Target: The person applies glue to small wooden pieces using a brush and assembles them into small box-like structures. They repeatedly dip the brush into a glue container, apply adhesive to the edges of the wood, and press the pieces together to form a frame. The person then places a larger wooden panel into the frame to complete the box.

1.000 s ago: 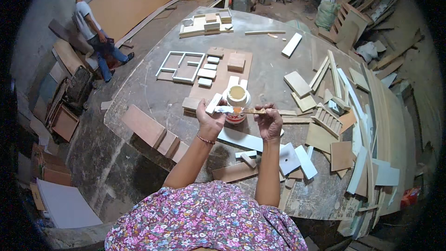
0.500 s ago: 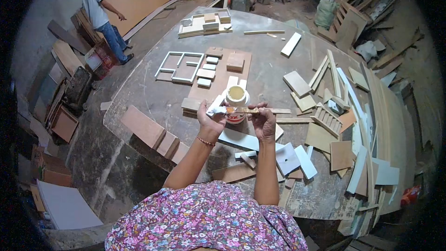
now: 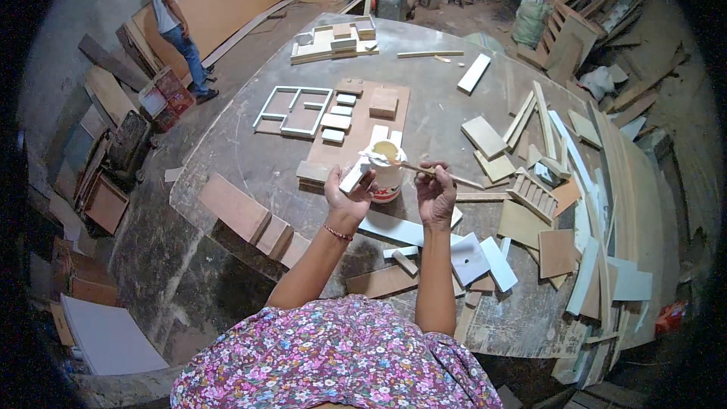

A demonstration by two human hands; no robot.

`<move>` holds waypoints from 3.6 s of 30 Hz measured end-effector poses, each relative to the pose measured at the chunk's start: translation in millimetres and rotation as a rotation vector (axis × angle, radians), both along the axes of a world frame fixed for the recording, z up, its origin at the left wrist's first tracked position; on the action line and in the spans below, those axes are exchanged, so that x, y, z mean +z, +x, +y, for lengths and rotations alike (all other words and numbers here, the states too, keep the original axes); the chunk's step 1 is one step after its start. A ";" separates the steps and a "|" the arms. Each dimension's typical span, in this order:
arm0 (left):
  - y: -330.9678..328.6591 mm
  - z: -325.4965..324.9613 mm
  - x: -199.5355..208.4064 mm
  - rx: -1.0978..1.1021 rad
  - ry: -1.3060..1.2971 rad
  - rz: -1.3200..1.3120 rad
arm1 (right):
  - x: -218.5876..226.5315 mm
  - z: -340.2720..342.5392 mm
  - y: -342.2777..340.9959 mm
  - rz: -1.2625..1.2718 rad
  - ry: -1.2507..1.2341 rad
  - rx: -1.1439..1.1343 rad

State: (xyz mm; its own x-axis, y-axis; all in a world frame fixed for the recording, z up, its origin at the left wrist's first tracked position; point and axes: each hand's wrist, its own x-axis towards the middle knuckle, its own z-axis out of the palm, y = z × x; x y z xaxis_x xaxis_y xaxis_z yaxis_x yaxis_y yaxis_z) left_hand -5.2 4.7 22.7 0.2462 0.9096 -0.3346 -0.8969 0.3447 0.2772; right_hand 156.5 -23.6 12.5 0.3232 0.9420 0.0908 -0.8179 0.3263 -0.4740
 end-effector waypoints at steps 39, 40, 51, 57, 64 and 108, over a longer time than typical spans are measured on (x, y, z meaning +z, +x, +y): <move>2.5 2.1 -5.6 0.130 0.198 0.072 | 11.1 2.8 -32.9 -0.201 -0.251 -0.095; 2.2 1.4 -3.8 0.129 0.195 0.054 | 10.2 3.0 -34.8 -0.207 -0.249 -0.092; -2.1 -1.5 -10.5 0.056 0.212 0.050 | 21.5 2.1 -23.3 -0.150 -0.246 -0.328; -1.4 -1.3 -7.7 0.045 0.166 0.020 | 20.0 -4.2 -38.1 -0.217 -0.228 -0.132; -7.5 -8.4 -12.3 -0.009 0.186 -0.003 | 14.7 -4.8 -28.1 -0.158 -0.279 -0.316; -47.6 -172.7 -62.8 0.127 0.028 0.618 | -20.5 -103.9 -14.9 -0.059 -0.355 0.172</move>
